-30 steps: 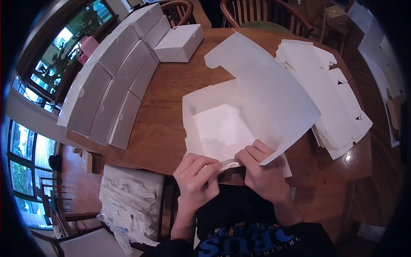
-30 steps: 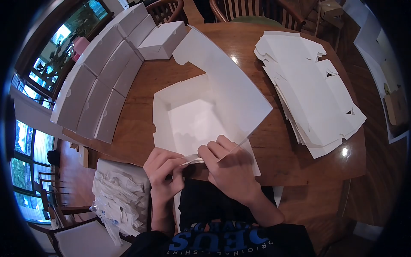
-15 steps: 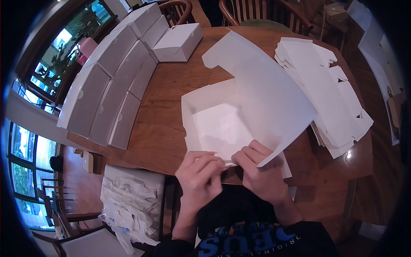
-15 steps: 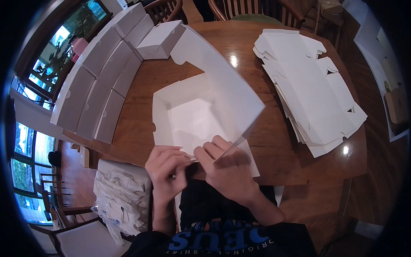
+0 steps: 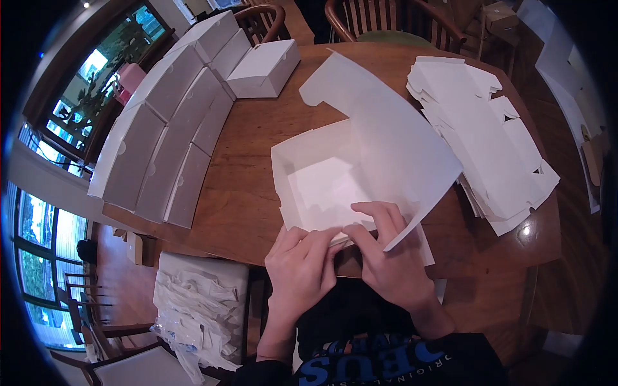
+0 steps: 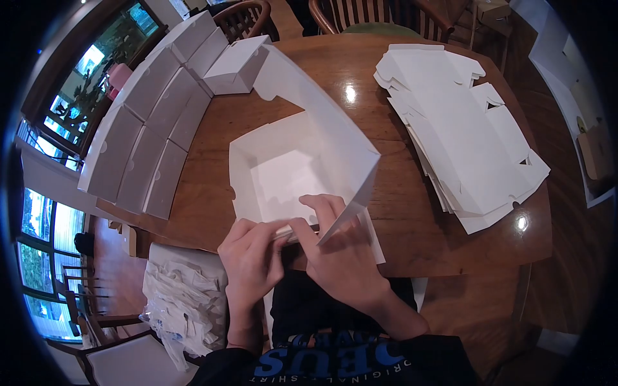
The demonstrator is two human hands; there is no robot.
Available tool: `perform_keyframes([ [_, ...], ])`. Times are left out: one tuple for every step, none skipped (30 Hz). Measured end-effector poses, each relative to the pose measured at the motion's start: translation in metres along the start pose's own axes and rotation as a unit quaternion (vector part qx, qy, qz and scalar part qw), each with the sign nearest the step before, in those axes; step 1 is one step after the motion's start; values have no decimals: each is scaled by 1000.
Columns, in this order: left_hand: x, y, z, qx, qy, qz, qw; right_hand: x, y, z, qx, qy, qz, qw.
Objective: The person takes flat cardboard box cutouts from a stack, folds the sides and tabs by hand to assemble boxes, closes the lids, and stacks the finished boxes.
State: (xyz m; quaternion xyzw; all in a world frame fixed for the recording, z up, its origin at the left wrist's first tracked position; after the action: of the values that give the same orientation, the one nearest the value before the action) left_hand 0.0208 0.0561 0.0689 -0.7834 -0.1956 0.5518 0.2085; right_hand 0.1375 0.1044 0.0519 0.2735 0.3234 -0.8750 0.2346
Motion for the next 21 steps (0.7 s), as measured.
perform_keyframes([
  [3,0,-2,25,-33,21,999,-3,2,4,-7,19,2,1000],
  [6,0,-4,49,-66,41,996,-6,4,9,-14,37,4,999],
  [5,0,-4,49,-66,41,996,-9,6,12,-15,37,4,999],
  [5,-1,-5,50,-80,49,994,-11,8,14,-8,33,20,999],
  [6,-2,-6,51,-95,57,993,-13,11,16,0,30,37,999],
  [5,-2,-6,51,-94,57,993,-19,15,17,0,31,37,999],
  [6,-3,-8,59,-96,62,992,-19,19,19,-9,39,72,997],
  [7,-2,-9,67,-96,67,991,-19,24,21,-17,47,107,993],
  [7,-3,-9,66,-94,67,991,-24,26,23,-16,49,108,993],
  [7,-3,-8,70,-98,70,990,-25,29,25,-20,54,137,989],
  [7,-4,-8,73,-102,74,989,-25,32,26,-24,60,166,984],
  [7,-4,-8,74,-100,72,990,-28,35,25,-23,62,166,984],
  [8,-5,-7,75,-102,86,988,-25,41,30,-52,13,206,977],
  [10,-5,-7,76,-106,98,987,-21,46,36,-83,-37,246,965],
  [9,-6,-7,75,-105,96,987,-26,47,43,-115,-74,216,967],
  [9,-8,-9,88,-121,91,984,-24,51,41,-115,-73,217,967],
  [8,-9,-11,103,-137,86,981,-31,56,43,-145,-114,177,967],
  [7,-8,-12,103,-138,85,981,-40,62,44,-175,-155,136,963],
  [7,-8,-13,109,-159,94,977,-55,66,40,-166,-183,66,967],
  [8,-6,-14,113,-179,103,972,-59,68,35,-167,-182,68,967],
  [10,-4,-12,107,-180,120,971,-71,69,27,-158,-153,0,976],
])
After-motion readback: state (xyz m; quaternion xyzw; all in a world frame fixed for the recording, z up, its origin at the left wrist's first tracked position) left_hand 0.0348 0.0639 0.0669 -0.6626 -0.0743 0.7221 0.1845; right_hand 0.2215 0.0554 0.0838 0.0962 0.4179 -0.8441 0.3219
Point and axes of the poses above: each hand's wrist, its own y-axis away from the middle knuckle, its own x-axis out of the palm, z = x × y, the point moved 8 cm from there along -y, towards the middle knuckle, and after that the axes turned 8 degrees about -y, right-handed, at the moved point
